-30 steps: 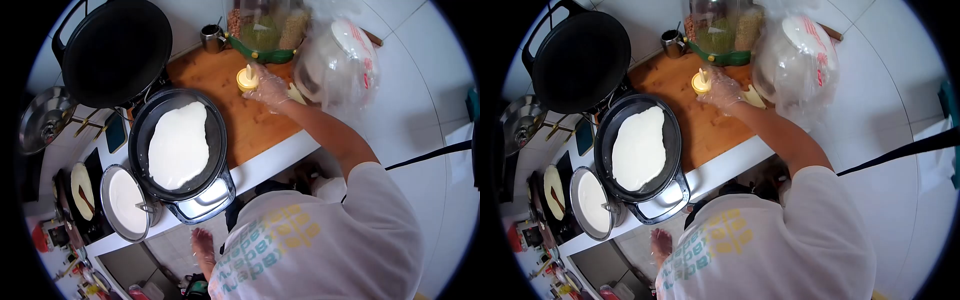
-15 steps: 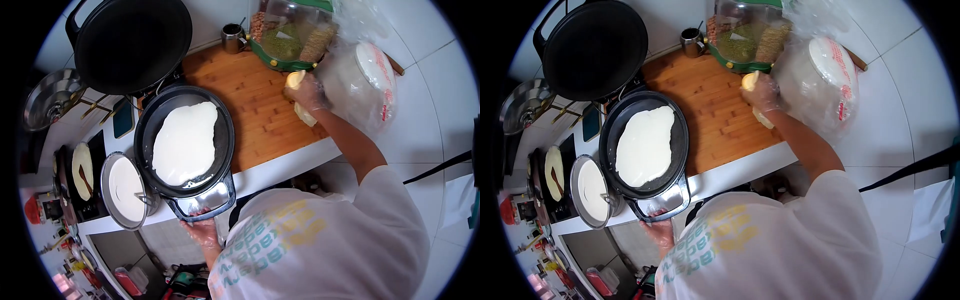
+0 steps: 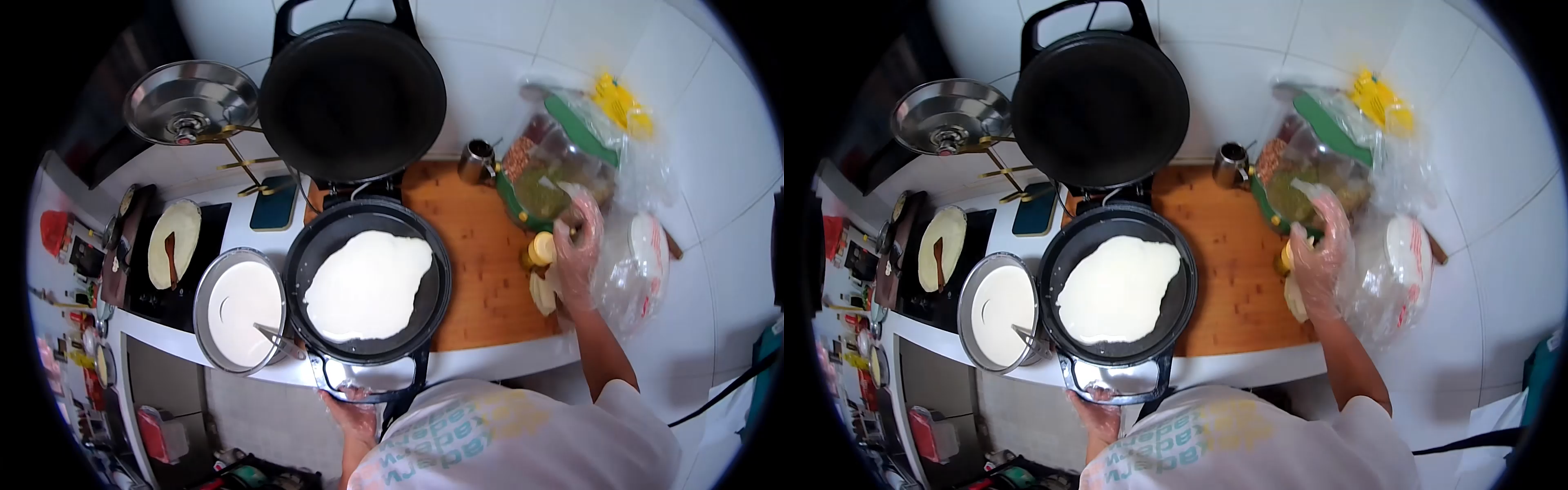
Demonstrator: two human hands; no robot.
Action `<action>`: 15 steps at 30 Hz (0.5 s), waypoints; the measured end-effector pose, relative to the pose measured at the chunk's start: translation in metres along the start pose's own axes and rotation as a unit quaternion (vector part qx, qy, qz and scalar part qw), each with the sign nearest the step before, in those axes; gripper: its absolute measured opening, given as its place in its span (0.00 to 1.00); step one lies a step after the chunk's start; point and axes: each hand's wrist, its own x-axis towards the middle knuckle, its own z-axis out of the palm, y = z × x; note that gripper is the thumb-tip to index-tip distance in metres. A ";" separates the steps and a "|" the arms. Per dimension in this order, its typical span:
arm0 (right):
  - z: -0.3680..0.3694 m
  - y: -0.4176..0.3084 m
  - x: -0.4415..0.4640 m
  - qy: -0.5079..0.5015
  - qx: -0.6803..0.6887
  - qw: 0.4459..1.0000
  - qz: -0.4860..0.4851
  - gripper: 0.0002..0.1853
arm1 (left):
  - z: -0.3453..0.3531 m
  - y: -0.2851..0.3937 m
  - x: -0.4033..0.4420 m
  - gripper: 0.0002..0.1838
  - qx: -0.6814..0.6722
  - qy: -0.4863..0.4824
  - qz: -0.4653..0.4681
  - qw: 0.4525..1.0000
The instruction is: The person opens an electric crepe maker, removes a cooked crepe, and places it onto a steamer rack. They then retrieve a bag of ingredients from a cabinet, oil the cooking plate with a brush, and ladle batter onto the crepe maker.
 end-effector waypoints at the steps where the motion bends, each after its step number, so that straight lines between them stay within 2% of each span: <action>1: 0.010 -0.013 0.021 0.003 -0.010 0.999 -0.030 0.24 | 0.003 0.001 0.000 0.26 -0.003 0.010 0.000 1.000; 4: 0.062 -0.049 0.096 0.015 0.033 0.994 -0.106 0.22 | -0.007 -0.001 0.010 0.26 -0.008 0.025 0.000 1.000; 6: 0.103 -0.073 0.144 -0.022 0.105 0.979 -0.172 0.22 | 0.002 -0.002 0.006 0.26 -0.001 0.059 0.017 0.998; 8: 0.155 -0.076 0.197 -0.022 0.077 0.977 -0.197 0.23 | 0.002 -0.002 0.006 0.26 0.001 0.051 0.014 0.999; 10: 0.196 -0.082 0.237 -0.002 0.064 0.976 -0.210 0.26 | 0.005 -0.001 0.001 0.26 -0.002 0.044 -0.005 0.999; 11: 0.211 -0.085 0.257 -0.006 0.062 0.978 -0.198 0.27 | 0.013 -0.002 0.001 0.26 -0.005 0.082 0.008 0.997; 13: 0.234 -0.097 0.286 -0.019 0.057 0.984 -0.169 0.28 | 0.000 -0.004 0.006 0.26 -0.006 0.044 0.014 0.999; 14: 0.238 -0.104 0.299 -0.072 0.075 0.989 -0.107 0.31 | -0.003 -0.005 0.008 0.26 -0.012 0.048 0.007 0.999; 15: 0.243 -0.110 0.308 -0.122 0.082 0.979 -0.139 0.31 | 0.000 -0.003 0.004 0.26 -0.019 0.053 0.000 0.998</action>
